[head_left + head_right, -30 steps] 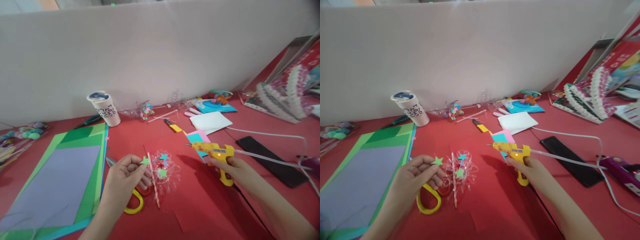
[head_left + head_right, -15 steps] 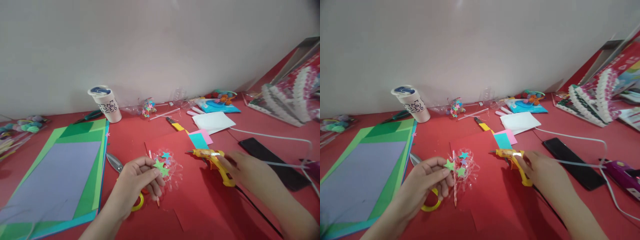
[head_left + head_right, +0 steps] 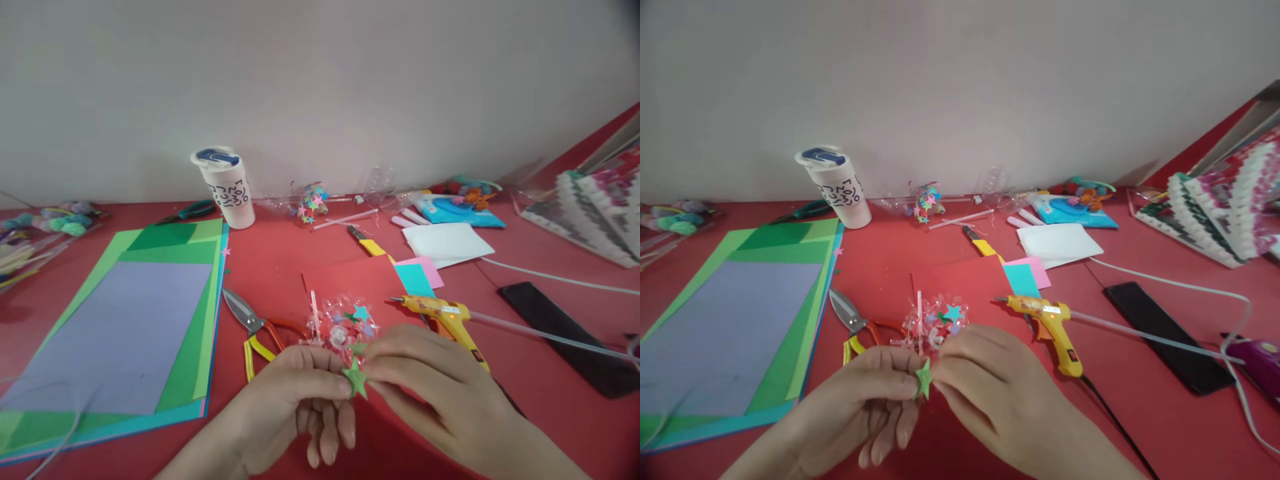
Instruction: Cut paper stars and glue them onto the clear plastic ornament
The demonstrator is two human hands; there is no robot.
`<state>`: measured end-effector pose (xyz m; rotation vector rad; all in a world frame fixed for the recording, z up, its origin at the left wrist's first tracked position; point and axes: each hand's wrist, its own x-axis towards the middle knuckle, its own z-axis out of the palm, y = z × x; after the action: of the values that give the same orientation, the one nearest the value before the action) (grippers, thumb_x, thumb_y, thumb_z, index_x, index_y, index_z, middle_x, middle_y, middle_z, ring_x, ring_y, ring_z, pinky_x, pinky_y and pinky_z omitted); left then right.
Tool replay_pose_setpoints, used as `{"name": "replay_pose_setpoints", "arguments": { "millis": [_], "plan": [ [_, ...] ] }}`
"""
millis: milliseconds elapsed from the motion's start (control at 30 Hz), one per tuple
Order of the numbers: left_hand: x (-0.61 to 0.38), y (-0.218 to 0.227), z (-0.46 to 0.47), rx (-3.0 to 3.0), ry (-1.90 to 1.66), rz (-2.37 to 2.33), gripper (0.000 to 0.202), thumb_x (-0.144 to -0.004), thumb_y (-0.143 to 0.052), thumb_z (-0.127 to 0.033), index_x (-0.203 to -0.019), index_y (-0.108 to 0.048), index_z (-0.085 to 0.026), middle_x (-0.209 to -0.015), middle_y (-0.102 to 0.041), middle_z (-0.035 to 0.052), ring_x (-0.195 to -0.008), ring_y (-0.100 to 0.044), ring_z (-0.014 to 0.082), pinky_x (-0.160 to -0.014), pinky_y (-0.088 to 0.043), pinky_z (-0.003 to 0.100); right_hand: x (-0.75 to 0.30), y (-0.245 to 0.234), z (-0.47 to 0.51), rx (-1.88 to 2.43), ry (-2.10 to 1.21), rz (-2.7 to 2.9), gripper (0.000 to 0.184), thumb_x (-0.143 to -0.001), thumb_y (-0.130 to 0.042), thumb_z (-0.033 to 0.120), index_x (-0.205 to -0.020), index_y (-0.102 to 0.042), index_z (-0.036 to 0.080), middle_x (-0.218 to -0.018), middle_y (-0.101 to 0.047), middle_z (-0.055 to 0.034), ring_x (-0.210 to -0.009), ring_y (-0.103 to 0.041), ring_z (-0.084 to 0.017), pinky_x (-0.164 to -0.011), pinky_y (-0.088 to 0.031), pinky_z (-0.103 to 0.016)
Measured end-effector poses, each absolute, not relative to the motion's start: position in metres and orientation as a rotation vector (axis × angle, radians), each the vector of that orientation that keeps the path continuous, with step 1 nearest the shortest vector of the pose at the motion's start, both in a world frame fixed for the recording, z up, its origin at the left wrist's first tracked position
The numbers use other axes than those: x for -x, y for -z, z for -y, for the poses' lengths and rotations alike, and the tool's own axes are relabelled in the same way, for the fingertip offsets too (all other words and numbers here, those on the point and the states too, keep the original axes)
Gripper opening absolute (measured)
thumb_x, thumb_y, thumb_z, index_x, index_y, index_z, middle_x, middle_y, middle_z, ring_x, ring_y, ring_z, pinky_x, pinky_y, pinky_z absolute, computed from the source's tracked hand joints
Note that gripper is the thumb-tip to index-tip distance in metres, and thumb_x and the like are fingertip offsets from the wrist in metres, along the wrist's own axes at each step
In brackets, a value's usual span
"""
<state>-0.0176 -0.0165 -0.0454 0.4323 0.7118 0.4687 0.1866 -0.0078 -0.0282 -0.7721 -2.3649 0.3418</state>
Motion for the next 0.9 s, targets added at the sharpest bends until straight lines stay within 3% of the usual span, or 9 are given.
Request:
{"name": "replay_pose_setpoints", "arguments": {
  "millis": [200,333,400,500,567,633,767,900],
  "plan": [
    [0.018,0.042,0.021,-0.459,-0.381,-0.676,0.010,-0.075,-0.059,-0.024,-0.079,-0.060,-0.016,-0.055,-0.065,0.0012,-0.034,-0.049,0.0053,-0.032,-0.037,0.011,-0.187,0.027,0.014,0.819,-0.477,2.329,0.018,-0.086,-0.057,0.009,-0.097,-0.060,0.023,-0.084,-0.070,-0.0028,-0.077,-0.066,-0.016,-0.073,-0.055,-0.027],
    [0.026,0.038,0.023,-0.788,-0.535,-1.036,0.012,-0.080,-0.056,-0.032,-0.076,-0.055,-0.021,-0.048,-0.054,-0.0049,-0.033,-0.040,0.0060,-0.034,-0.032,0.015,-0.190,0.025,0.017,1.039,-0.698,2.053,0.014,-0.087,-0.057,0.014,-0.088,-0.059,0.027,-0.079,-0.066,0.0004,-0.072,-0.064,-0.015,-0.066,-0.053,-0.023],
    [0.033,0.040,0.022,-1.109,-0.743,-1.337,0.011,-0.079,-0.057,-0.027,-0.070,-0.056,-0.021,-0.058,-0.053,-0.0035,-0.047,-0.047,0.0083,-0.047,-0.040,0.018,-0.190,0.026,0.018,1.197,-0.830,1.793,0.009,-0.089,-0.058,0.022,-0.082,-0.060,0.027,-0.074,-0.062,0.0013,-0.067,-0.061,-0.014,-0.063,-0.051,-0.023],
    [0.040,0.052,0.020,-1.482,-0.922,-1.540,0.011,-0.081,-0.056,-0.022,-0.076,-0.064,-0.024,-0.102,-0.056,0.0041,-0.091,-0.058,0.0169,-0.081,-0.047,0.031,-0.184,0.030,0.017,1.256,-1.033,1.516,0.011,-0.088,-0.062,0.030,-0.078,-0.061,0.026,-0.073,-0.059,0.0017,-0.059,-0.056,-0.013,-0.055,-0.049,-0.022],
    [0.039,0.061,0.018,-1.538,-0.915,-1.538,0.016,-0.085,-0.052,-0.020,-0.085,-0.067,-0.027,-0.124,-0.049,0.0054,-0.118,-0.049,0.0225,-0.097,-0.041,0.040,-0.179,0.034,0.016,1.217,-1.133,1.494,0.011,-0.088,-0.062,0.030,-0.078,-0.062,0.025,-0.076,-0.061,0.0016,-0.059,-0.057,-0.012,-0.053,-0.048,-0.020],
    [0.034,0.068,0.016,-1.545,-0.908,-1.489,0.020,-0.088,-0.050,-0.018,-0.089,-0.067,-0.028,-0.131,-0.044,0.0055,-0.128,-0.042,0.0239,-0.102,-0.038,0.043,-0.174,0.038,0.015,1.198,-1.170,1.534,0.010,-0.088,-0.061,0.027,-0.078,-0.062,0.025,-0.078,-0.063,0.0019,-0.064,-0.059,-0.011,-0.056,-0.049,-0.018],
    [0.022,0.073,0.013,-1.591,-0.917,-1.391,0.018,-0.086,-0.054,-0.015,-0.086,-0.067,-0.026,-0.127,-0.048,0.0060,-0.127,-0.044,0.0237,-0.102,-0.039,0.042,-0.178,0.048,0.014,1.286,-1.160,1.578,0.009,-0.088,-0.061,0.025,-0.079,-0.061,0.024,-0.079,-0.063,0.0022,-0.072,-0.061,-0.012,-0.065,-0.050,-0.017],
    [0.015,0.073,0.015,-1.629,-0.941,-1.348,0.019,-0.084,-0.053,-0.010,-0.086,-0.065,-0.024,-0.125,-0.047,0.0061,-0.116,-0.052,0.0201,-0.094,-0.046,0.035,-0.189,0.059,0.014,1.403,-1.173,1.530,0.010,-0.087,-0.061,0.029,-0.079,-0.061,0.023,-0.080,-0.063,-0.0001,-0.070,-0.059,-0.014,-0.060,-0.049,-0.019]
  ]
}}
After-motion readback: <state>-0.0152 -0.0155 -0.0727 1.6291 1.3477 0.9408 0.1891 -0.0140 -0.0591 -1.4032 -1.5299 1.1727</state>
